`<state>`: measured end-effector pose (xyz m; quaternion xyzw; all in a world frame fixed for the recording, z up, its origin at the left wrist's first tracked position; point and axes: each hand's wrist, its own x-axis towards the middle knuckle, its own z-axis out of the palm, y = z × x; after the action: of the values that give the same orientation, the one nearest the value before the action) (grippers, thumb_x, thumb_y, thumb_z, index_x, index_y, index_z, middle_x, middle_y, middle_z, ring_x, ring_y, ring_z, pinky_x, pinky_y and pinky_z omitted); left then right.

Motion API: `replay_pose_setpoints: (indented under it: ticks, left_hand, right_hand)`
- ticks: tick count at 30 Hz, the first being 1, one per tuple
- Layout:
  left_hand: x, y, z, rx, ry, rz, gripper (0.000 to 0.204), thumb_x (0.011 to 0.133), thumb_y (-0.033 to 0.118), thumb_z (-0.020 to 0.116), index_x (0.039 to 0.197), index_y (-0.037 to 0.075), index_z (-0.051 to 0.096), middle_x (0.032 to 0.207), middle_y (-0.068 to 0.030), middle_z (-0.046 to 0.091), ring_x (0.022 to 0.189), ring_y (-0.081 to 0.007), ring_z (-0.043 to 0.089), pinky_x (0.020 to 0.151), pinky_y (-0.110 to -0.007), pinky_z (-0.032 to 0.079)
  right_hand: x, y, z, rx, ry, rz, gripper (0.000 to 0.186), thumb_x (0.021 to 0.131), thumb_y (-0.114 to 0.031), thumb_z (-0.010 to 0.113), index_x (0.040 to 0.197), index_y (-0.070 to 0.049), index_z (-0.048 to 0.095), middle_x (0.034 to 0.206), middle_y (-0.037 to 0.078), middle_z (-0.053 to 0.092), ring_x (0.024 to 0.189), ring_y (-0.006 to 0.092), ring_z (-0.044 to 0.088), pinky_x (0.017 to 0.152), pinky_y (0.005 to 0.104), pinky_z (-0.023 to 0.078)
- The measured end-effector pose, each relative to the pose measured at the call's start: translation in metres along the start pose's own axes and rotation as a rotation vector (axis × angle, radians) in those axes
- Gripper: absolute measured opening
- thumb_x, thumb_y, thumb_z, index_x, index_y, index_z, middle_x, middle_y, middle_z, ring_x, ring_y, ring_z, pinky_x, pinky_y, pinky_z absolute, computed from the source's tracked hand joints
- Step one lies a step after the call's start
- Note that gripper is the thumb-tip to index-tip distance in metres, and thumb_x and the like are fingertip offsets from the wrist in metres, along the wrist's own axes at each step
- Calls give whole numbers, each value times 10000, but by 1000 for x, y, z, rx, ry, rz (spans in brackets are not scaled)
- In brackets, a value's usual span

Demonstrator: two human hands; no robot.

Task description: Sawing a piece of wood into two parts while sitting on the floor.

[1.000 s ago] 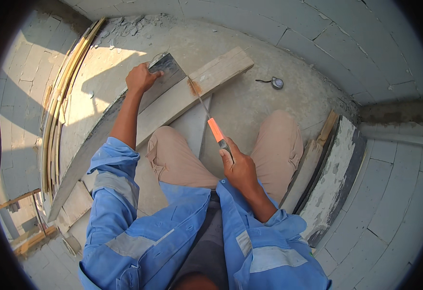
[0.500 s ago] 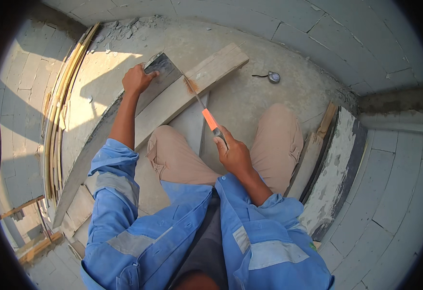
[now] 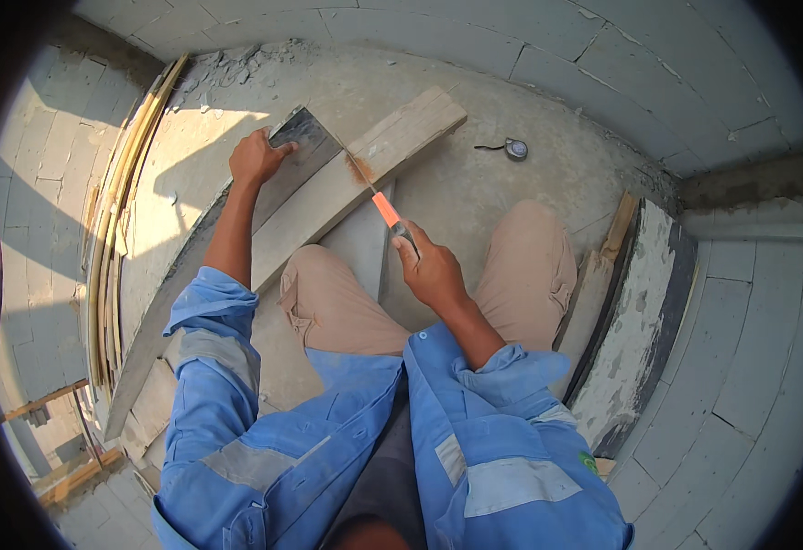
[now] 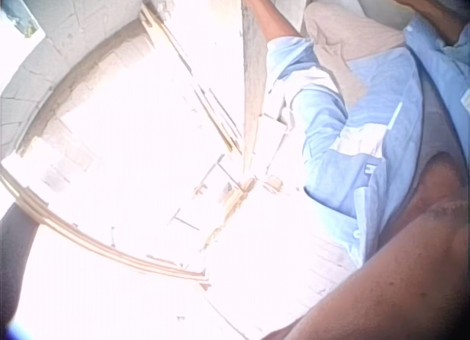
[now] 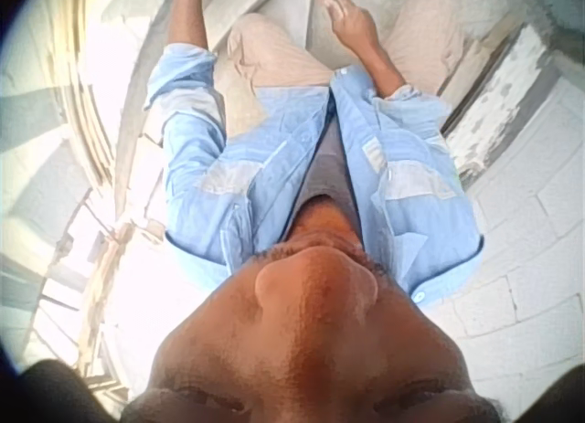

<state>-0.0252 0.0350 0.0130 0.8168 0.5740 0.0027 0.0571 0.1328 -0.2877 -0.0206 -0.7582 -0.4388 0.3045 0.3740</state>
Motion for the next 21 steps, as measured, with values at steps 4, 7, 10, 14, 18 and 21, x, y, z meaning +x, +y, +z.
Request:
replay_pose_setpoints:
  ticks: [4,7,10,14,18,21]
  left_hand:
    - [0,15,-5,-3,10,-13,590,745,510,778,1145,83,708,1009,-190,727,957,-361,698,809,-454,547]
    - [-3,21,-7,-22,23,19,587,751,508,773,1150,82,707,1010,-191,727,965,-361,697,812,-455,547]
    - [9,45,4,1,-56,44,699,750,570,743,1247,84,662,1109,-201,702,1032,-366,676,859,-461,533]
    - [8,24,5,-31,21,74,589,752,505,774,1162,88,702,1012,-191,725,966,-357,696,813,-459,545]
    - [-4,7,3,-20,-7,23,589,751,500,775,1166,88,700,1015,-192,724,972,-357,694,815,-460,546]
    - [-3,16,-8,-7,9,8,600,751,498,777,1175,81,696,1016,-191,724,969,-357,695,818,-459,546]
  right_hand:
    - [-60,9,-20,80,155,-149,392,993,-261,588,1324,-52,572,657,217,615,582,358,639,528,396,464]
    - [19,11,17,-122,66,-48,413,991,-331,565,1311,-70,564,750,223,671,674,416,667,582,480,513]
    - [101,15,52,-195,129,24,460,990,-396,540,1300,-57,560,819,252,680,742,447,665,654,525,517]
    - [76,7,35,-51,96,-28,426,1005,-352,542,1271,-24,597,836,273,669,791,453,664,687,488,513]
    - [-50,7,-27,56,91,-54,422,1006,-346,548,1307,-52,582,782,247,669,746,412,687,627,433,520]
    - [-46,14,-24,19,132,-119,414,1007,-340,549,1308,-58,579,767,239,668,730,404,688,614,435,518]
